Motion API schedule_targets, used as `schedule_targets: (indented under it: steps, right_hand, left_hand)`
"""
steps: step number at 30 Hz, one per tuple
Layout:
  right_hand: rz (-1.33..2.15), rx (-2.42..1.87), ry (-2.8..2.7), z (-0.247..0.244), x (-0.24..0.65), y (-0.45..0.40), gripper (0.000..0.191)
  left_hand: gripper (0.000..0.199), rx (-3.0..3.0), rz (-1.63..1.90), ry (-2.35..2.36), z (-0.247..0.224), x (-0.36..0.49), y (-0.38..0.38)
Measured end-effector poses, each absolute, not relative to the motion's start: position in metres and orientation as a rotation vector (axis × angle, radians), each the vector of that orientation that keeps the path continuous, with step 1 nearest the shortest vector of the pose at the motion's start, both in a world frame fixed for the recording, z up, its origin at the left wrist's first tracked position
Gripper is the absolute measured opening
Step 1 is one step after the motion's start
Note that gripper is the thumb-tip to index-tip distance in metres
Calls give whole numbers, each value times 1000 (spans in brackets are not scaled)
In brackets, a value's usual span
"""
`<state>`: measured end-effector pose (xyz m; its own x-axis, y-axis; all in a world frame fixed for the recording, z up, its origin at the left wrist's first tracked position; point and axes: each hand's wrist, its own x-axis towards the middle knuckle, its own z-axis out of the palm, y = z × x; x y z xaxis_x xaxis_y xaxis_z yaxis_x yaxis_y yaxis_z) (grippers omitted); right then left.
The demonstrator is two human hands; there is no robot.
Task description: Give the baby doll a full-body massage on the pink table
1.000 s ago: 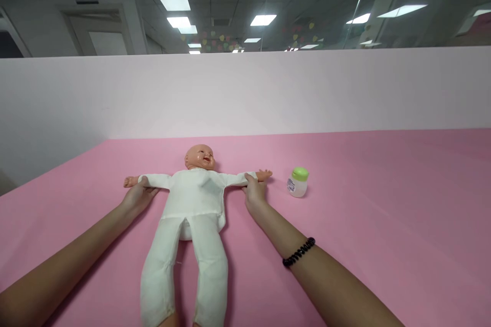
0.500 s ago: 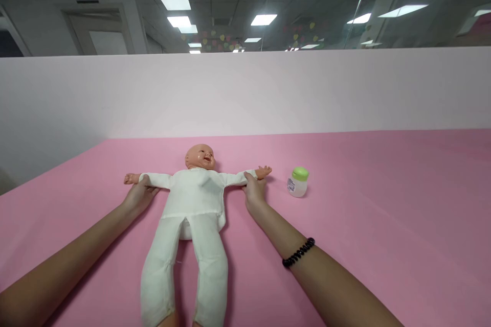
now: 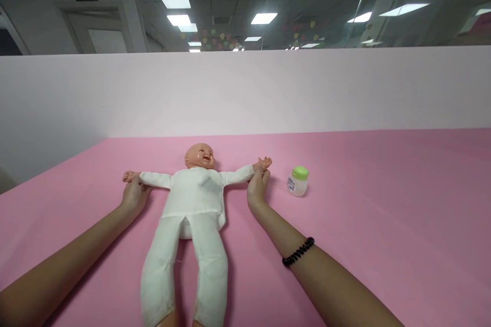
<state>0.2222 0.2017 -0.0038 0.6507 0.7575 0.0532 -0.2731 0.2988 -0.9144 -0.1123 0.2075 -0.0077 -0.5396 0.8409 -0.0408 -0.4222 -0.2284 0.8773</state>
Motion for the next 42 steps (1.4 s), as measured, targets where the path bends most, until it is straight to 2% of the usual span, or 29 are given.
schedule_targets:
  steps: [6, 13, 16, 22, 42]
  right_hand:
    - [725, -1042, -495, -8, 225, 207, 36]
    - [907, -949, -155, -16, 251, 230, 11]
    - [1033, -930, -117, -17, 263, 238, 13]
    - [1193, -866, -142, -19, 274, 243, 15]
    - [1132, -815, -147, -23, 270, 240, 15]
  left_hand:
    - [14, 566, 1852, 1222, -4, -109, 205]
    - [24, 614, 1925, 1146, -15, -134, 218]
    - [27, 609, 1878, 1096, -14, -145, 222]
    - [19, 569, 1840, 1033, -15, -155, 229]
    - [18, 414, 1889, 1017, -15, -149, 231]
